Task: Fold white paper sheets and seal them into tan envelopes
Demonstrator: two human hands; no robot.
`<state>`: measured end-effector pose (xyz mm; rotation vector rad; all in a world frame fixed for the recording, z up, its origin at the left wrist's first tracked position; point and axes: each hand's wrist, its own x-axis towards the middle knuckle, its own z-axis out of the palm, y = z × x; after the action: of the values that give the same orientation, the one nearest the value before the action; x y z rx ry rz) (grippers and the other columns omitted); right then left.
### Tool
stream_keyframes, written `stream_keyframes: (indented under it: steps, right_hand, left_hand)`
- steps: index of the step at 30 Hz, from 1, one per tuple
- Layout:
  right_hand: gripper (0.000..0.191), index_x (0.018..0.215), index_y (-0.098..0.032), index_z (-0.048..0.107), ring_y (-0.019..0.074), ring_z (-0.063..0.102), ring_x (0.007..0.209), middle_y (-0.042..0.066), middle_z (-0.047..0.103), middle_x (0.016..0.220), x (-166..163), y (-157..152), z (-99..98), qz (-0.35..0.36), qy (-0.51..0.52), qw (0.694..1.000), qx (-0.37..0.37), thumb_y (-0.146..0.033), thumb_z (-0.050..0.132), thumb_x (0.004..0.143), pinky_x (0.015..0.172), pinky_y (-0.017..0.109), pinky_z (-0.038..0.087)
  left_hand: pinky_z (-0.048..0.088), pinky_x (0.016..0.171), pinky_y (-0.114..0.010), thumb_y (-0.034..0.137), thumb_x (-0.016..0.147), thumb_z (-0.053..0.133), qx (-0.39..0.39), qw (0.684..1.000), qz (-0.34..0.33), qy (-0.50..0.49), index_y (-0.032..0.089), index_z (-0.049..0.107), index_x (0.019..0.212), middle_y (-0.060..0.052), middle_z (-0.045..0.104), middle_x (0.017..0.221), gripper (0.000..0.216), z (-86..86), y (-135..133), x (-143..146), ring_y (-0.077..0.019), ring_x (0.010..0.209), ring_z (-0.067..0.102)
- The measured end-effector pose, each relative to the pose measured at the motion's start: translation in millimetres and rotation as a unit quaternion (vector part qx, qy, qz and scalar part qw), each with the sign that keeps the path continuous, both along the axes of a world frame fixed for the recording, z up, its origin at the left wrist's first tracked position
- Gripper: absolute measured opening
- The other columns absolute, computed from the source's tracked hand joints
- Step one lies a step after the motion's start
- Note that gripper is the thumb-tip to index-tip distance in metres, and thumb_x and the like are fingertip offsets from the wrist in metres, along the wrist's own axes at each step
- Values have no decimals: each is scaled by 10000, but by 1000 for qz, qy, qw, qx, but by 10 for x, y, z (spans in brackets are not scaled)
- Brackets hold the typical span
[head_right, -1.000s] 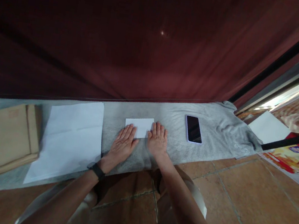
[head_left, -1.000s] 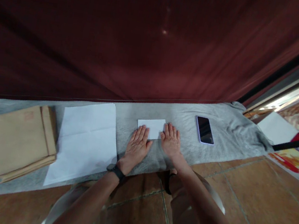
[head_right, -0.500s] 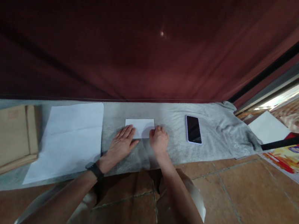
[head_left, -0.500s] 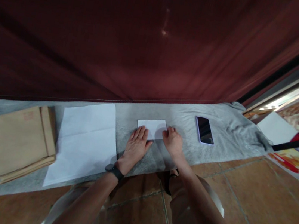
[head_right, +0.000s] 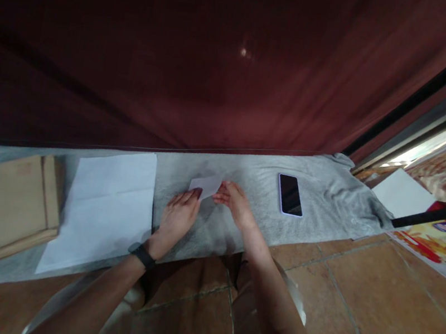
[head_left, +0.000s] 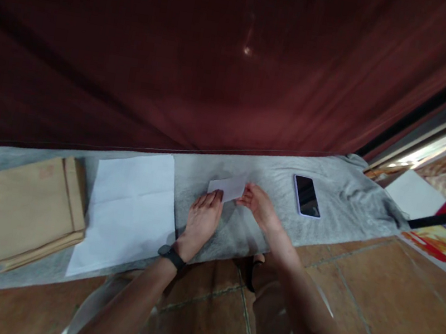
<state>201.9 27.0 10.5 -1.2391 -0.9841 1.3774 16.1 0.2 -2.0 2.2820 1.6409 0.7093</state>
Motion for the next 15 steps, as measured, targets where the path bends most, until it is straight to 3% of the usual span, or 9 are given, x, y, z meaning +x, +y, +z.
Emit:
stream_keyframes:
  steps: [2, 4, 7, 9, 11, 15]
  right_hand:
    - [412, 995, -218, 643, 200, 681, 921, 60, 721, 1011, -10, -6, 1, -9, 53, 998, 17, -595, 618, 831, 819, 331, 555]
    - [386, 1023, -232, 651, 190, 666, 964, 39, 718, 1053, -25, -10, -46, -48, 24, 999, 8, -530, 710, 784, 834, 308, 547]
    - [381, 1031, -226, 640, 183, 681, 860, 20, 719, 964, -70, -38, -160, -49, 42, 997, -48, -452, 767, 752, 781, 313, 568]
    - [368, 1021, -216, 632, 172, 682, 755, 11, 712, 891, -97, -64, -220, -29, 83, 994, -71, -404, 782, 742, 723, 319, 587]
    - [357, 1015, -215, 623, 154, 665, 680, -15, 692, 813, -99, -73, -250, -37, 87, 993, -72, -328, 788, 719, 667, 300, 589]
    - [262, 978, -211, 621, 124, 603, 574, -56, 632, 675, -9, -14, -256, -38, -23, 997, -63, -229, 704, 729, 553, 245, 534]
  left_hand:
    - [495, 861, -369, 356, 1016, 413, -48, 987, 47, -147, 143, 697, 1046, -126, 741, 994, 357, 32, 41, -17, -250, 936, 680]
    - [500, 750, -334, 487, 978, 471, -126, 929, 91, -335, 160, 680, 850, -79, 714, 810, 408, 27, 88, -15, -213, 779, 664]
    - [517, 763, -331, 560, 811, 679, -231, 765, 114, -590, 167, 665, 871, -63, 732, 880, 397, -23, 120, 38, -194, 794, 672]
    - [524, 828, -344, 500, 687, 799, -268, 678, 116, -675, 174, 674, 947, -72, 744, 998, 436, -48, 107, 86, -197, 875, 686]
    - [525, 854, -346, 426, 617, 847, -295, 646, 109, -695, 177, 684, 972, -79, 743, 1059, 462, -47, 86, 109, -205, 932, 689]
    - [529, 784, -301, 329, 592, 844, -293, 668, 120, -674, 163, 690, 945, -74, 733, 1038, 420, -7, 119, 10, -192, 915, 678]
